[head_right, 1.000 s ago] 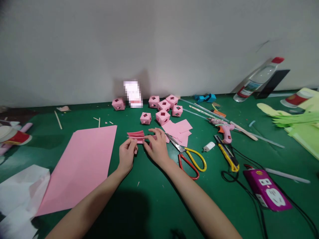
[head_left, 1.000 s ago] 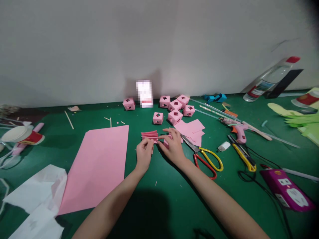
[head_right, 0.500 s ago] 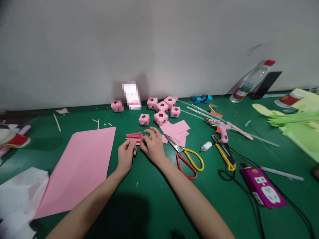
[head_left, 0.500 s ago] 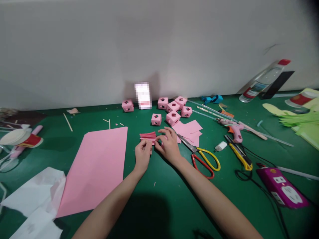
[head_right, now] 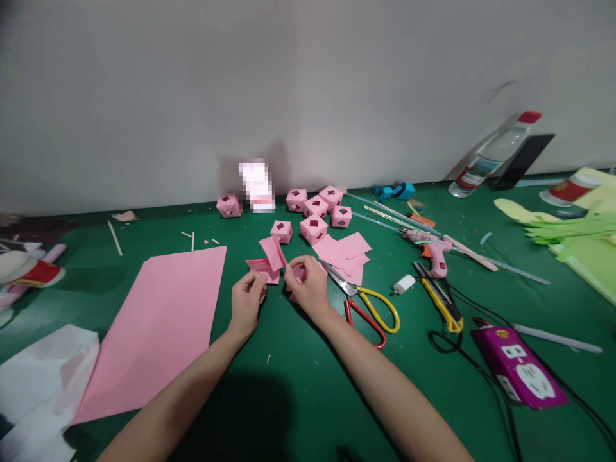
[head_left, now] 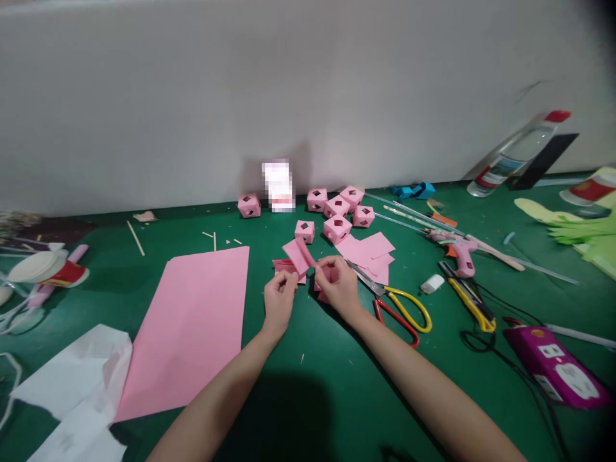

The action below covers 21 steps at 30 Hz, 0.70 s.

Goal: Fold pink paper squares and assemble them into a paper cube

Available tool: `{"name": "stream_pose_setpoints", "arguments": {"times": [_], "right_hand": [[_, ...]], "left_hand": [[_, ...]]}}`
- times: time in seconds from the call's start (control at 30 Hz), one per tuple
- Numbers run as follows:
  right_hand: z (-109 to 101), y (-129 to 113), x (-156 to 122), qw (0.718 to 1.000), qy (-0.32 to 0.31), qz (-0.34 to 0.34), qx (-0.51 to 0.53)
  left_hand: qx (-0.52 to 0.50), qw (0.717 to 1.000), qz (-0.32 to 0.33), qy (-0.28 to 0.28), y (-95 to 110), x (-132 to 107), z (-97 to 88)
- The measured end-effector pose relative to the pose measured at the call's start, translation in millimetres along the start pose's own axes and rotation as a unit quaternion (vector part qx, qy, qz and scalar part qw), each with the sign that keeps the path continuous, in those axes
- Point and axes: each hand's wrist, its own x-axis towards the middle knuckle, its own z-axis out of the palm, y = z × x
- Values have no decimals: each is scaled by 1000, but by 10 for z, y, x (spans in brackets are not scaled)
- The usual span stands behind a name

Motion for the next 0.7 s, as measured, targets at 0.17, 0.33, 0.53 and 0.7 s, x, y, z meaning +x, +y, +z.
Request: {"name": "stream_pose_setpoints", "arguments": {"times": [0.17, 0.33, 0.53, 0.7], "right_hand": [[-3, 14, -21, 999, 9, 29, 21], [-19, -38, -39, 999, -4, -34, 26], [2, -107, -92, 988, -59, -140, 35], [7, -121, -124, 985, -107, -131, 31]], "left_hand": [[-13, 1000, -9, -24, 54, 0, 20], [-59, 998, -37, -11, 41, 18, 45], [-75, 996, -46, -28, 12, 42, 49], [-118, 993, -33, 1, -15, 72, 30]]}}
